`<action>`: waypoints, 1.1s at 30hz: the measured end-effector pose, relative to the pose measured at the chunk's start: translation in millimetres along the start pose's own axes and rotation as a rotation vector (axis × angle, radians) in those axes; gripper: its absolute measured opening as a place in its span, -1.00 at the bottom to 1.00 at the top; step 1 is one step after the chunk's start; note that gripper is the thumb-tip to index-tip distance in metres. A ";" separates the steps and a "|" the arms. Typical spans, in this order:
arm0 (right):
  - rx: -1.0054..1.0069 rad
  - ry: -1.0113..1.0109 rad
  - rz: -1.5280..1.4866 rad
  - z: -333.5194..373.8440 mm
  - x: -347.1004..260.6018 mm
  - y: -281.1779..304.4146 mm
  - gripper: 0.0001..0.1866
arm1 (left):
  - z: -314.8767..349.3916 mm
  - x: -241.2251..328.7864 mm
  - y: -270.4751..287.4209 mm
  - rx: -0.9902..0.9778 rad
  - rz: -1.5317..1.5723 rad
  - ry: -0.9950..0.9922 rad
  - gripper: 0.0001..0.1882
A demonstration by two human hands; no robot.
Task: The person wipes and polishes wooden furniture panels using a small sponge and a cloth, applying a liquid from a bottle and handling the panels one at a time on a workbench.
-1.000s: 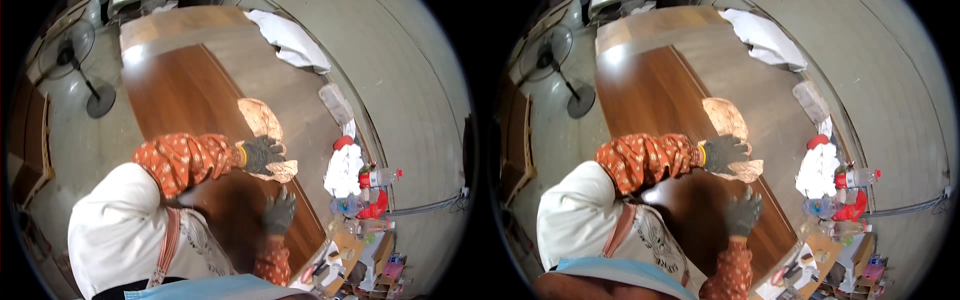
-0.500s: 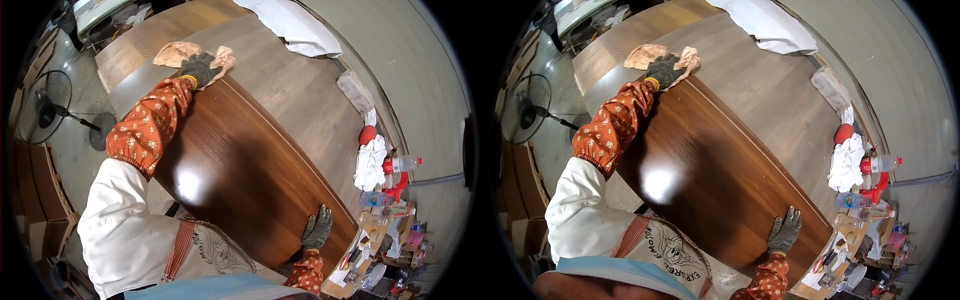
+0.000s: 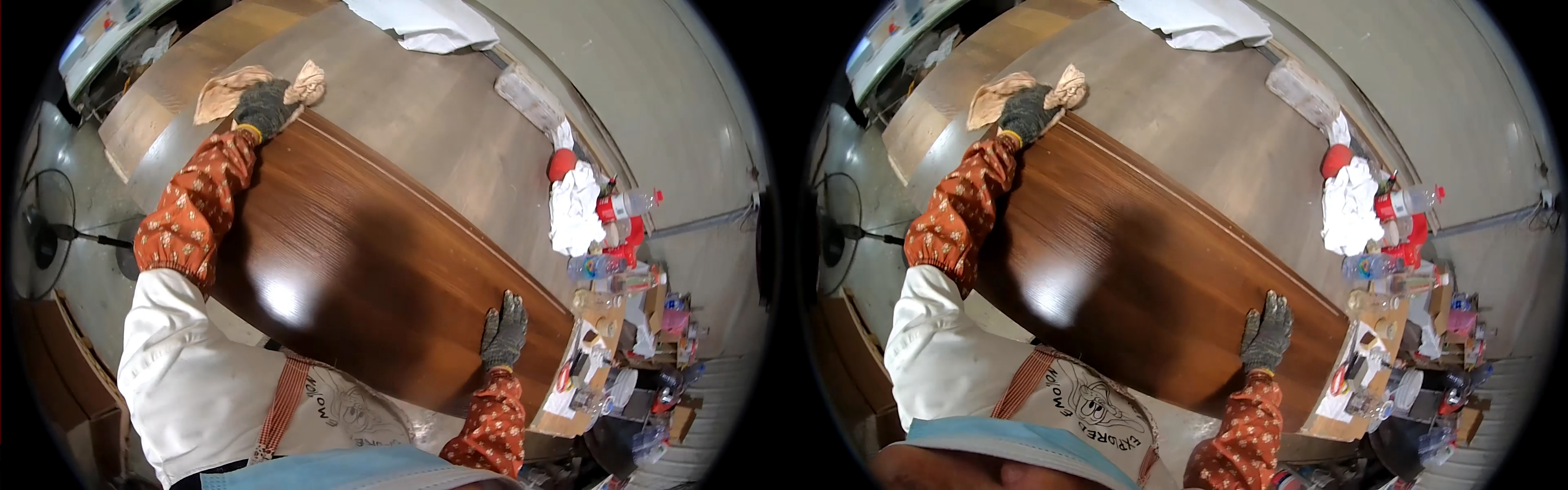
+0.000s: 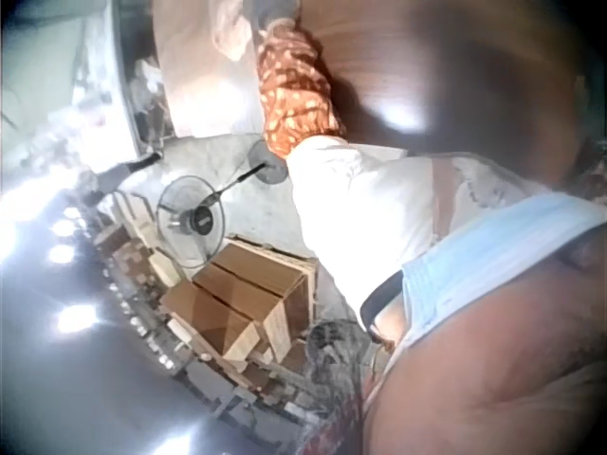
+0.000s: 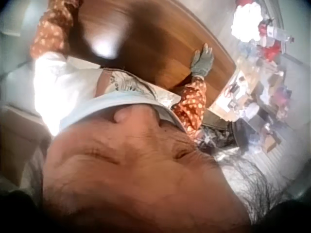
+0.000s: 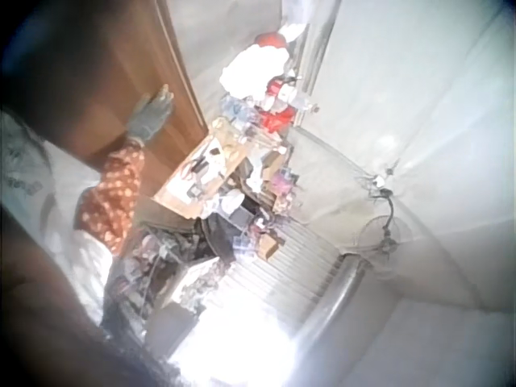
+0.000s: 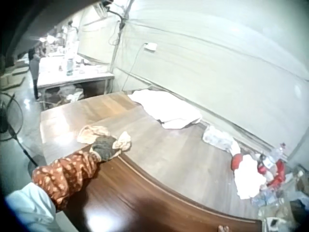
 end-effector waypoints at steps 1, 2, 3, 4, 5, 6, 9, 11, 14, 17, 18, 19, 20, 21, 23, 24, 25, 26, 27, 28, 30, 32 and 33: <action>-0.004 -0.001 0.000 -0.7 0.2 1.6 -0.49 | 2.9 10.6 -4.5 0.053 0.041 -0.143 -0.65; -0.005 -0.024 -0.019 -0.8 0.9 4.8 -0.49 | 8.3 19.9 -9.2 0.103 0.081 -0.287 -0.68; -0.015 -0.015 -0.009 -1.9 0.7 7.2 -0.50 | 17.3 42.5 -3.3 0.097 0.101 -0.346 -0.69; -0.025 -0.012 0.001 -2.1 1.7 7.5 -0.50 | 26.2 69.9 1.4 0.088 0.121 -0.411 -0.69; -0.023 -0.016 0.029 -2.3 4.9 6.4 -0.50 | 34.6 83.2 -11.1 0.291 0.103 -0.557 -0.66; -0.025 -0.020 0.056 -2.8 7.7 3.9 -0.49 | 43.4 93.5 -32.6 0.489 0.091 -0.706 -0.62; -0.034 -0.033 0.078 -4.0 11.4 2.8 -0.47 | 62.6 157.0 -40.1 0.292 0.205 -0.634 -0.46; -0.089 -0.127 0.036 -4.8 11.9 4.4 -0.46 | 71.7 165.3 -21.8 0.197 0.264 -0.598 -0.36; -0.067 -0.102 0.037 -2.2 17.8 -2.1 -0.47 | 67.4 130.6 -15.2 0.121 0.334 -0.605 -0.34; -0.069 -0.123 0.048 0.3 11.9 -0.9 -0.48 | 68.1 45.4 -30.4 0.246 0.483 -0.395 -0.39; -0.057 -0.121 0.055 -0.6 11.0 -0.5 -0.49 | 76.0 8.0 -29.2 0.307 0.436 -0.365 -0.41; -0.060 -0.122 0.064 -0.3 10.9 0.0 -0.49 | 86.6 -17.1 -23.5 0.219 0.313 -0.198 -0.40; -0.055 -0.113 0.041 -1.1 8.7 0.9 -0.49 | 101.5 -43.4 -15.7 0.182 0.349 -0.125 -0.40; -0.048 -0.099 0.013 -3.5 5.0 1.7 -0.49 | 122.3 -78.9 -23.1 0.301 0.205 -0.187 -0.42; -0.052 -0.111 0.017 -2.4 6.0 1.4 -0.49 | 170.9 -110.7 -20.2 0.242 0.371 -0.022 -0.39; -0.053 -0.113 0.013 -2.1 5.4 1.8 -0.50 | 196.5 -139.3 -34.1 0.199 0.440 0.053 -0.39; -0.066 -0.120 0.011 -2.9 5.7 2.3 -0.50 | 218.7 -151.5 -34.4 0.180 0.459 0.036 -0.40; -0.068 -0.132 0.018 -0.7 7.7 1.4 -0.50 | 237.4 -160.8 -36.4 0.100 0.469 0.109 -0.41; -0.044 -0.117 0.016 -0.1 10.4 -0.9 -0.50 | 258.7 -152.9 -35.4 0.136 0.612 0.191 -0.41; -0.019 -0.103 0.015 0.2 14.2 -3.3 -0.49 | 279.0 -143.9 -35.9 0.184 0.757 0.267 -0.40; -0.030 -0.144 0.025 -1.4 12.9 -4.1 -0.49 | 319.9 -176.3 -89.2 0.361 0.735 0.318 -0.37; -0.012 -0.141 -0.003 1.0 12.4 0.4 -0.48 | 332.0 -180.2 -122.9 0.468 0.149 0.079 -0.43; -0.015 -0.147 0.004 1.9 11.5 3.9 -0.48 | 331.2 -175.3 -134.1 0.535 -0.196 -0.079 -0.47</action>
Point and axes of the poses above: each hand's wrist, its own z-axis away from the middle knuckle, its own y-axis out of the back of the hand, x = y × z, the point moved 2 cm from there along -z, towards the middle knuckle, and after that the axes turned 6 degrees about -x, right-handed, at the moved point
